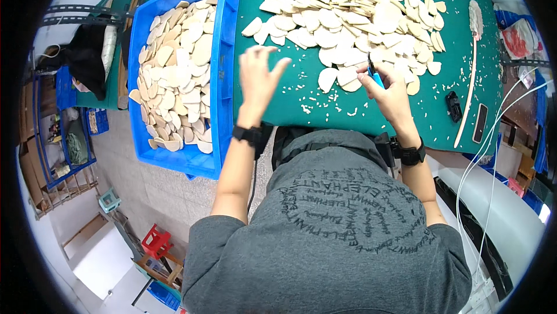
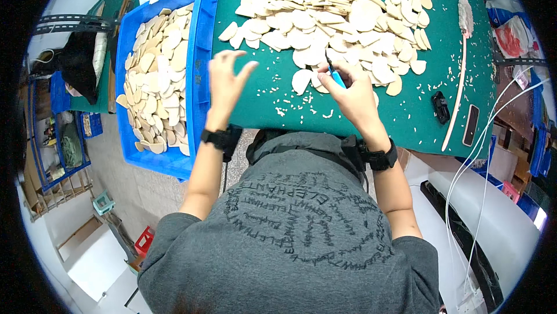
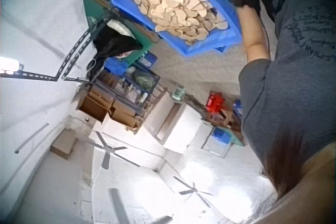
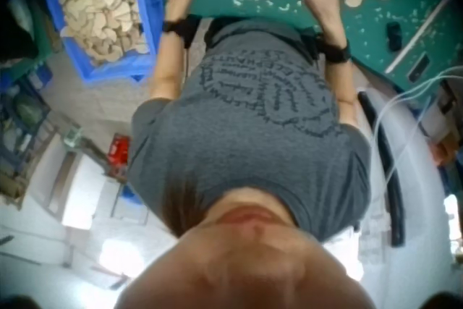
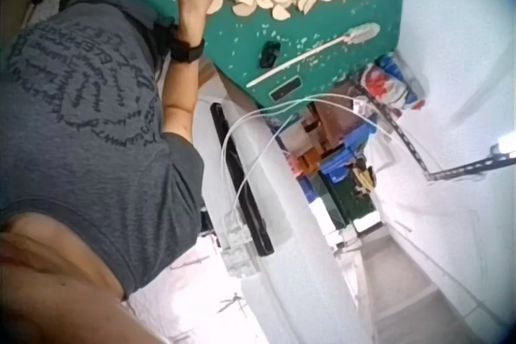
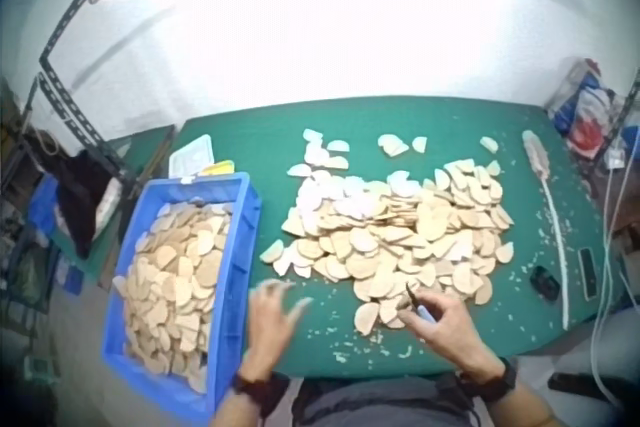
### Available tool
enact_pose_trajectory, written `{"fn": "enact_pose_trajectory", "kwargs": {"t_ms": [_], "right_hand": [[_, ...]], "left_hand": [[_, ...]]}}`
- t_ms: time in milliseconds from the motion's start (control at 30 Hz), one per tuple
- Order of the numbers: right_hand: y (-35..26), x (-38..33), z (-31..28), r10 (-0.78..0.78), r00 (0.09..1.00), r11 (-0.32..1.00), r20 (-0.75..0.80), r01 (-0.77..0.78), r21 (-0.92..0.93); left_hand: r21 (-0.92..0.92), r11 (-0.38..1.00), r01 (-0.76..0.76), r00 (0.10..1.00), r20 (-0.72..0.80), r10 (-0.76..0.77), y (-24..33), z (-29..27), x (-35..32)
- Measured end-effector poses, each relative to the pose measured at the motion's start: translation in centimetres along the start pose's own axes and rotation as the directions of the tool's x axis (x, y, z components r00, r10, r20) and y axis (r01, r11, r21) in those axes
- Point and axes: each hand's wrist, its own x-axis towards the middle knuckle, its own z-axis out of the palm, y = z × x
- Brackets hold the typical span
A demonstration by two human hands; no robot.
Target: The person uses pliers to trim the edges of small, light-colored wooden pieces. They pick up each piece from a blue crate, carefully trim the edges, and place the finished pieces onto a green table. The process is repeated continuously throughout the video.
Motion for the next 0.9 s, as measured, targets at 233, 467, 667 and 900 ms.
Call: {"fn": "enact_pose_trajectory", "kwargs": {"t_ms": [233,467,667,900], "right_hand": [[1.0,-1.4,-0.8,0.05,0.998,0.993,-0.047,-0.054,-0.1],[-0.1,-1.4,0.5,-0.058,0.998,0.982,-0.021,0.054,-0.18],[-1.3,-0.6,2.1,-0.134,0.991,0.977,0.026,0.137,-0.162],[-1.3,-0.4,3.1,-0.22,0.975,0.97,0.005,0.22,-0.108]], "left_hand": [[-0.289,0.903,0.318,0.8,0.593,-0.092,3.9,11.1,-0.4],[-0.798,-0.016,0.603,0.797,0.603,-0.043,7.7,0.8,0.4],[-0.87,0.017,0.493,0.867,0.49,-0.09,9.6,-3.2,-0.2],[-0.888,0.08,0.452,0.891,0.446,-0.089,9.5,-4.3,-0.6]]}}
